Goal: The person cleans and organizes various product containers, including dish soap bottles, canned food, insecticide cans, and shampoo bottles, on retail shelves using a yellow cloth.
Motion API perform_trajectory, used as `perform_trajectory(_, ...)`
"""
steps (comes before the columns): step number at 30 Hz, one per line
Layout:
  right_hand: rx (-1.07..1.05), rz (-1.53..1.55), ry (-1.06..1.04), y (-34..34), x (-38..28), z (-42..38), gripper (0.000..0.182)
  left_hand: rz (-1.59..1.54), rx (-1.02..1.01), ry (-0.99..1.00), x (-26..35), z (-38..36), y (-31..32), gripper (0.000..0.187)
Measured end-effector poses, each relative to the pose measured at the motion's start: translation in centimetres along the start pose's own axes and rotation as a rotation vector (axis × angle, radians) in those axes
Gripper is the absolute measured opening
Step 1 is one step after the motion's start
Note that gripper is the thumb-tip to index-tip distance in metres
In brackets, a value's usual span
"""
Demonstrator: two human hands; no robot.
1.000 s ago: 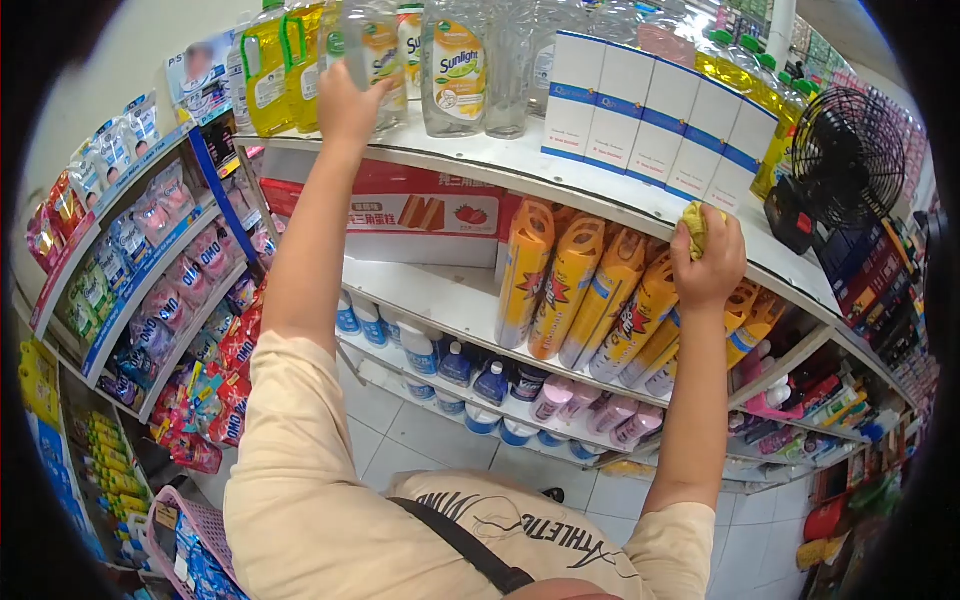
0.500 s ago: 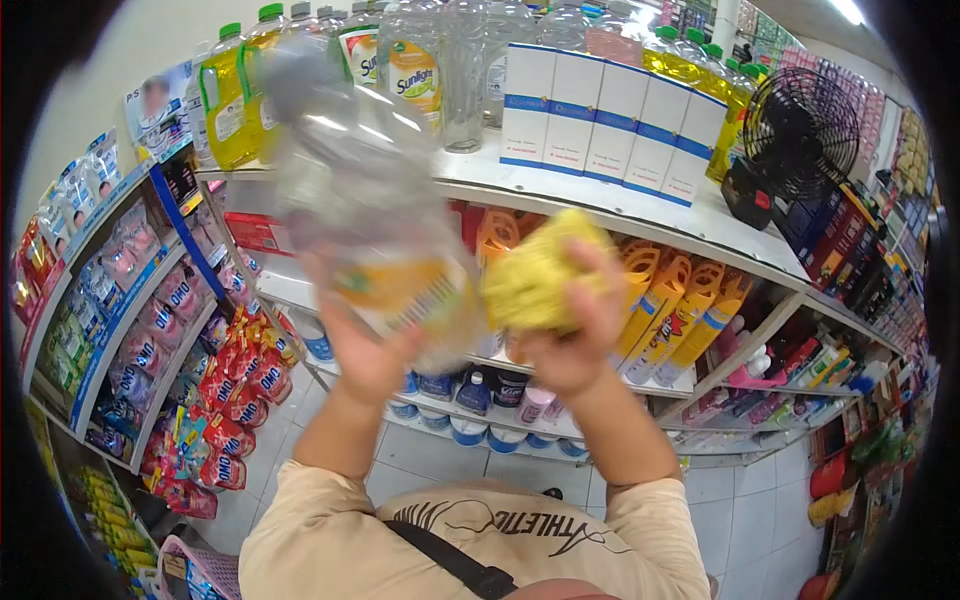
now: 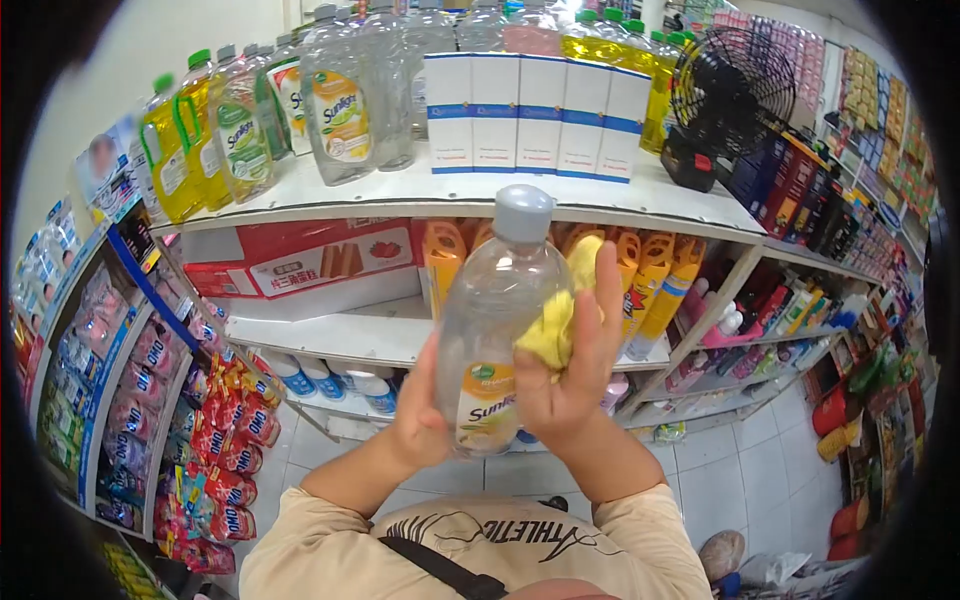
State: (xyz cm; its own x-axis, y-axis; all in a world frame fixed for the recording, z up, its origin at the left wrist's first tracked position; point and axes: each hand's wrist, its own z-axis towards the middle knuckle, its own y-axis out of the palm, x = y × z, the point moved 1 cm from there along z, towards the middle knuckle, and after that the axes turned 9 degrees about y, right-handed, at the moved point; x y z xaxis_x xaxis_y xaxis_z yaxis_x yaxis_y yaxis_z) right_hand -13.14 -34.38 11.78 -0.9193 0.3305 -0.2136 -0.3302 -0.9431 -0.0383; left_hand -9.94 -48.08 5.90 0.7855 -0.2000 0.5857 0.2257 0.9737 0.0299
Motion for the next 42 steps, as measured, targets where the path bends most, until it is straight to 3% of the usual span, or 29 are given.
perform_trajectory(2,-0.135,-0.216,0.057,-1.3,-0.9,0.0,0.049,-0.097,0.039,-0.029,0.1,0.1,1.1,0.092)
perform_trajectory(4,-0.192,-0.190,-0.077,-0.9,-1.6,-0.6,0.037,-0.059,0.094,-0.009,0.3,0.7,1.0,0.092)
perform_trajectory(5,-0.258,-0.155,-0.126,-0.7,-1.9,-1.6,0.035,0.103,0.190,-0.118,0.7,1.0,0.7,0.100)
perform_trajectory(8,-0.421,-0.105,-0.205,-0.9,-2.9,-4.8,0.033,-0.206,0.534,0.095,1.7,2.7,1.3,0.097)
perform_trajectory(9,-0.468,-0.103,-0.220,-1.5,-2.9,-5.3,0.033,-0.220,0.500,0.113,1.9,2.6,1.9,0.099)
perform_trajectory(12,-0.273,-0.110,-0.383,-3.9,-1.9,-3.6,0.032,-0.212,0.312,0.098,3.3,1.6,4.3,0.107)
perform_trajectory(14,-0.174,-0.033,-0.209,-6.8,-3.1,-0.8,0.033,-0.150,0.098,0.002,4.3,0.5,6.6,0.112)
perform_trajectory(17,-0.034,-0.168,-0.074,-10.9,-4.6,1.8,0.034,-0.405,-0.031,-0.140,3.8,-1.1,11.3,0.114)
perform_trajectory(20,-0.180,-0.321,-0.074,-14.1,-5.4,1.3,0.035,-0.411,-0.079,-0.239,3.8,-2.1,13.0,0.114)
perform_trajectory(21,-0.243,-0.304,-0.067,-14.6,-5.8,-0.1,0.036,-0.316,-0.007,-0.130,2.6,-2.6,13.3,0.110)
perform_trajectory(24,-0.331,-0.214,-0.082,-16.4,-7.4,-4.1,0.038,-0.301,0.379,-0.369,4.9,-1.4,16.2,0.103)
perform_trajectory(25,-0.327,-0.212,-0.089,-17.4,-8.0,-4.8,0.038,-0.515,0.248,-0.095,3.9,-2.6,16.2,0.093)
perform_trajectory(28,-0.259,-0.108,-0.010,-20.9,-7.6,-5.3,0.050,-0.478,0.181,0.109,4.8,-2.5,18.9,0.093)
perform_trajectory(30,-0.158,0.065,0.104,-23.9,-7.0,-3.6,0.058,-0.721,0.244,-0.367,5.2,-3.6,19.9,0.098)
perform_trajectory(32,-0.140,0.037,0.132,-27.5,-8.0,-1.0,0.066,-0.513,-0.151,-0.304,4.0,-5.4,21.2,0.097)
perform_trajectory(34,-0.154,-0.029,0.096,-30.0,-8.4,-0.2,0.068,-0.596,-0.239,-0.385,4.4,-5.2,23.4,0.094)
perform_trajectory(36,-0.164,0.198,0.200,-30.9,-8.8,-1.0,0.068,-0.674,-0.207,-0.407,5.0,-4.7,25.0,0.095)
perform_trajectory(38,-0.189,0.459,0.354,-30.7,-9.3,-3.2,0.068,-0.776,-0.052,-0.394,6.2,-4.0,26.6,0.095)
perform_trajectory(39,-0.289,0.455,0.452,-30.9,-9.9,-4.1,0.063,-0.829,0.039,-0.378,6.7,-3.7,27.4,0.095)
perform_trajectory(41,-0.396,0.377,0.433,-31.3,-9.0,-5.5,0.060,-0.882,0.117,-0.319,7.1,-3.2,28.7,0.096)
perform_trajectory(42,-0.451,0.337,0.422,-31.4,-8.5,-6.0,0.059,-0.862,0.053,-0.296,6.6,-3.2,28.9,0.096)
